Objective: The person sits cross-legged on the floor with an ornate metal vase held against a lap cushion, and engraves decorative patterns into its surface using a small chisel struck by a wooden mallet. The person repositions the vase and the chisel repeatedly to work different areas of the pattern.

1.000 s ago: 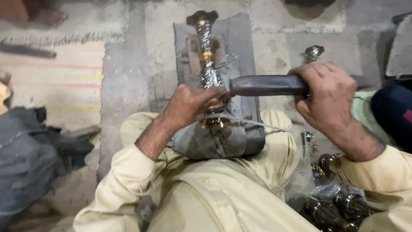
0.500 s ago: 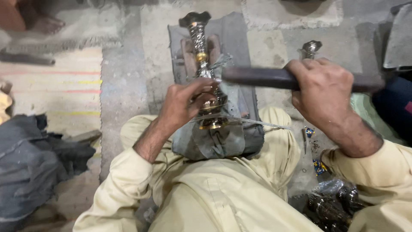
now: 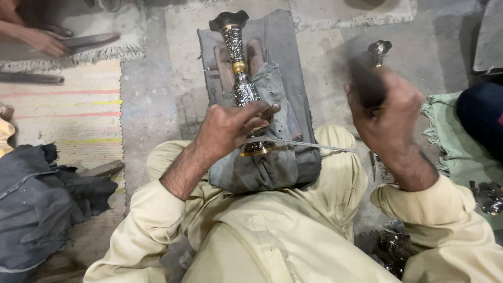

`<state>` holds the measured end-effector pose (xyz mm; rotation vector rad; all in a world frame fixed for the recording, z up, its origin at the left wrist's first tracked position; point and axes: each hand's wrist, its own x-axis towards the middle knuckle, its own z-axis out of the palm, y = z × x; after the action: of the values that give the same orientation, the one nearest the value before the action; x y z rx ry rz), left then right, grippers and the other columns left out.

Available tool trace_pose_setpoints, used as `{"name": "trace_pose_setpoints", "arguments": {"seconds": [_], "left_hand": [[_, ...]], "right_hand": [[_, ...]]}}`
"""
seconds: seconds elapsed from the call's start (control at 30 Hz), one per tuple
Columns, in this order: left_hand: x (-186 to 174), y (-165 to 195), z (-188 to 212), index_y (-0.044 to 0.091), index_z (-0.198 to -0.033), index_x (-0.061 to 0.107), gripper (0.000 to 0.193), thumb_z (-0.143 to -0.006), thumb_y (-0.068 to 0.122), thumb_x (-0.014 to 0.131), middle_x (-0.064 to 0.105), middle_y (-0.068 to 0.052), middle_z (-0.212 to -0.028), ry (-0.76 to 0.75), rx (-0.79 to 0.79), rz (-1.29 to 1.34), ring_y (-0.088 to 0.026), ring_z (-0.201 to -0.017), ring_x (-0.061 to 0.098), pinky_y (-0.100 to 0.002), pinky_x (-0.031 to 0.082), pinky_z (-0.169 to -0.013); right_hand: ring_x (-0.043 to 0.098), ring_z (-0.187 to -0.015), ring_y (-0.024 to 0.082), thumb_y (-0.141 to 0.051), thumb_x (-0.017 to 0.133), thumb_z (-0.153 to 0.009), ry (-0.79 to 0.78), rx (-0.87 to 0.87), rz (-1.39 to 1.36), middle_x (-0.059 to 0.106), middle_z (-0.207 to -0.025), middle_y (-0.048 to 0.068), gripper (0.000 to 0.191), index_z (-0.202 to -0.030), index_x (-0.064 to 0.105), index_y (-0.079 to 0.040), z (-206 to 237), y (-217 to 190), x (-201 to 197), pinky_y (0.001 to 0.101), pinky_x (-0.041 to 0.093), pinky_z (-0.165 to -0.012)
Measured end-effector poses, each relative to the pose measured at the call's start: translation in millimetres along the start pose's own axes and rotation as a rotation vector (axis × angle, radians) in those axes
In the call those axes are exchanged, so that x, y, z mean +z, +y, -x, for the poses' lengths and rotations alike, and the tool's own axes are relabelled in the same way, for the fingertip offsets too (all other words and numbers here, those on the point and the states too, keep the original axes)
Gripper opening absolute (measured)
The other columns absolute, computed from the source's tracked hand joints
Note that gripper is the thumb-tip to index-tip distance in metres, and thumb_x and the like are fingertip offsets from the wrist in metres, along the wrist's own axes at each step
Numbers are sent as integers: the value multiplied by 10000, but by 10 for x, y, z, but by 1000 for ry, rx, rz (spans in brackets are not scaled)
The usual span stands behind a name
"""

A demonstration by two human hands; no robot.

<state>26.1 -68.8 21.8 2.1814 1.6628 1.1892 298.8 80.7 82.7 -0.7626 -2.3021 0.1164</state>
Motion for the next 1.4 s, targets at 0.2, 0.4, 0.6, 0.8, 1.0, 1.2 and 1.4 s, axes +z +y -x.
{"name": "trace_pose_setpoints", "arguments": {"seconds": [0.2,0.4,0.6,0.8,1.0,1.2,1.4], "left_hand": [[42,-38,26,120,-1285,608,443,-900,134,826,777,-48,-896,-31,-21,-47,-207,-704,757,-345,595,-587],[49,-73,25,120,-1305,596,490,-863,110,808,784,-43,-916,-19,4,-20,-199,-738,764,-329,605,-604],[58,-78,6,139,-1251,626,382,-923,184,815,770,-44,-847,-48,-15,-31,-195,-661,740,-348,570,-555],[56,-81,-18,148,-1238,633,373,-916,188,818,761,-53,-816,-34,21,-55,-215,-637,726,-361,550,-535],[23,-102,-28,136,-1252,628,398,-900,172,812,754,-55,-801,-63,39,-20,-222,-631,727,-367,557,-539],[36,-115,-46,142,-1225,636,360,-916,192,812,767,-55,-826,-67,41,-7,-213,-659,746,-363,569,-553],[42,-128,-60,126,-1222,646,346,-918,184,802,779,-38,-808,-105,28,0,-198,-661,759,-343,593,-565]], "right_hand": [[665,-892,296,24,748,-799,-192,-137,221,717,-929,103,294,-1078,732,-70,-44,8,-12,412,526,-804],[666,-873,334,41,763,-714,-250,-161,285,720,-952,114,343,-1038,739,-68,-51,51,-81,441,518,-773],[684,-924,294,53,761,-838,-173,-63,15,726,-1000,103,257,-1059,713,-71,-25,90,-77,397,543,-826],[672,-746,227,-111,753,-916,-156,540,-442,685,-815,18,126,-989,650,-106,10,84,-32,372,534,-678],[611,-724,264,-108,754,-898,-132,419,-334,666,-826,81,163,-1002,643,-49,-20,-30,-39,374,481,-649],[668,-852,310,-45,763,-850,-103,176,-241,652,-948,136,224,-1039,644,-26,-6,-28,-83,418,521,-723],[652,-916,334,-2,758,-837,-140,14,-62,662,-968,136,245,-1062,662,-19,48,68,-88,457,512,-837]]}}
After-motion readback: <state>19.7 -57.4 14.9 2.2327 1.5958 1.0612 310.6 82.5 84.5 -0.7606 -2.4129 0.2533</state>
